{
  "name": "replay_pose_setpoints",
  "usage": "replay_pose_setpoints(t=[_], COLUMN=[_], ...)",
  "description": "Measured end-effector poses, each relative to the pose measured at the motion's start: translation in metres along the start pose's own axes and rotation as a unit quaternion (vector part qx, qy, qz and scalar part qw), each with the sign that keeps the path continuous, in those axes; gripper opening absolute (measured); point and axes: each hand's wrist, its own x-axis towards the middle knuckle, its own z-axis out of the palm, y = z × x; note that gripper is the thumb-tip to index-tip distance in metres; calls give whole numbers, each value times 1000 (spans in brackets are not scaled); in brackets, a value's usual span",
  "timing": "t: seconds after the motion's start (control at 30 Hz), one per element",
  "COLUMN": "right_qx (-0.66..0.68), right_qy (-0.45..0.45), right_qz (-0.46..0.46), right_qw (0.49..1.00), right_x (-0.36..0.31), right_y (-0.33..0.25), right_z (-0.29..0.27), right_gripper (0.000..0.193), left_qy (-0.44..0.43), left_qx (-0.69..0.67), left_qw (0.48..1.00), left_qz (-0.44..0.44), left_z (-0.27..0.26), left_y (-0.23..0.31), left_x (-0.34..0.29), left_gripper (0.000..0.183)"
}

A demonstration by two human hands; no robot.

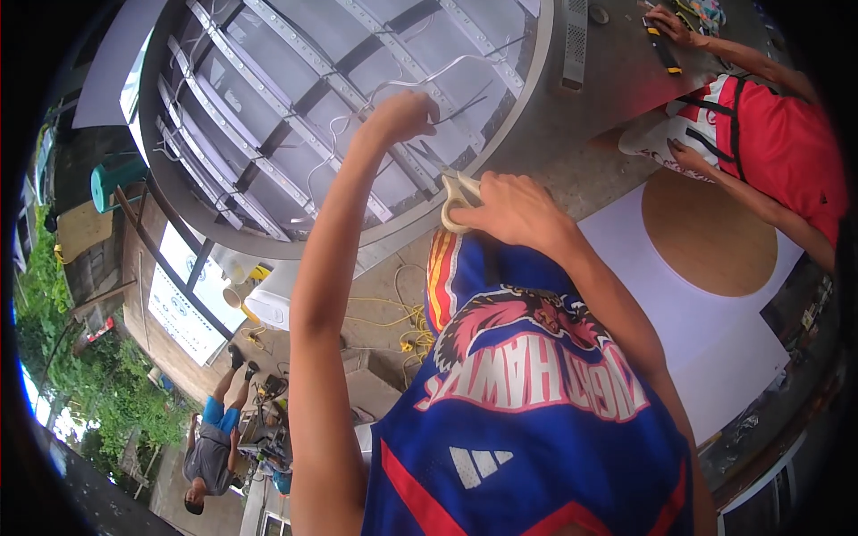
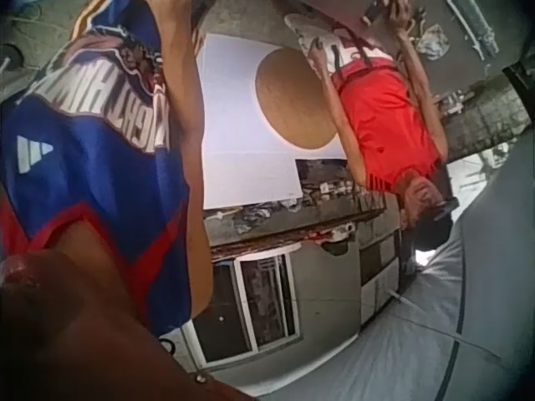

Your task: Assembling a circular backlit sign by installing LED strips and securing them with cable ties.

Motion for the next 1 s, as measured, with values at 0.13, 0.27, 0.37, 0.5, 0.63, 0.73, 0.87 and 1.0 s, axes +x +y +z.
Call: replay_pose_setpoints(t=[0.13,0.27,0.37,0.5,0.63,0.73,0.87,1.0], right_qx=[6,2,16,19,16,2,1,40], right_qy=[-10,-29,-24,-23,-36,20,4,-1], right_qz=[6,10,9,14,15,-53,-51,-34], right_qw=[1000,1000,1000,999,999,998,999,999], right_x=[17,31,40,46,48,54,54,60], right_y=[-11,-13,-10,-19,-21,-15,-22,-21], right_z=[9,11,19,21,17,31,31,37], right_gripper=[62,65,65,64,63,54,51,52], left_qy=[0,-30,-98,-129,-134,-139,-134,-128], left_qx=[19,-7,-47,-36,-48,-44,-54,-48], left_qw=[1000,999,994,991,990,989,989,990], left_qz=[22,6,-27,10,24,18,16,43], left_z=[2,-14,-38,-49,-56,-58,-61,-58], left_y=[-15,-9,-1,-5,-7,-7,-8,-11], left_x=[10,19,18,17,16,15,13,9], left_gripper=[16,19,20,20,20,20,20,19])
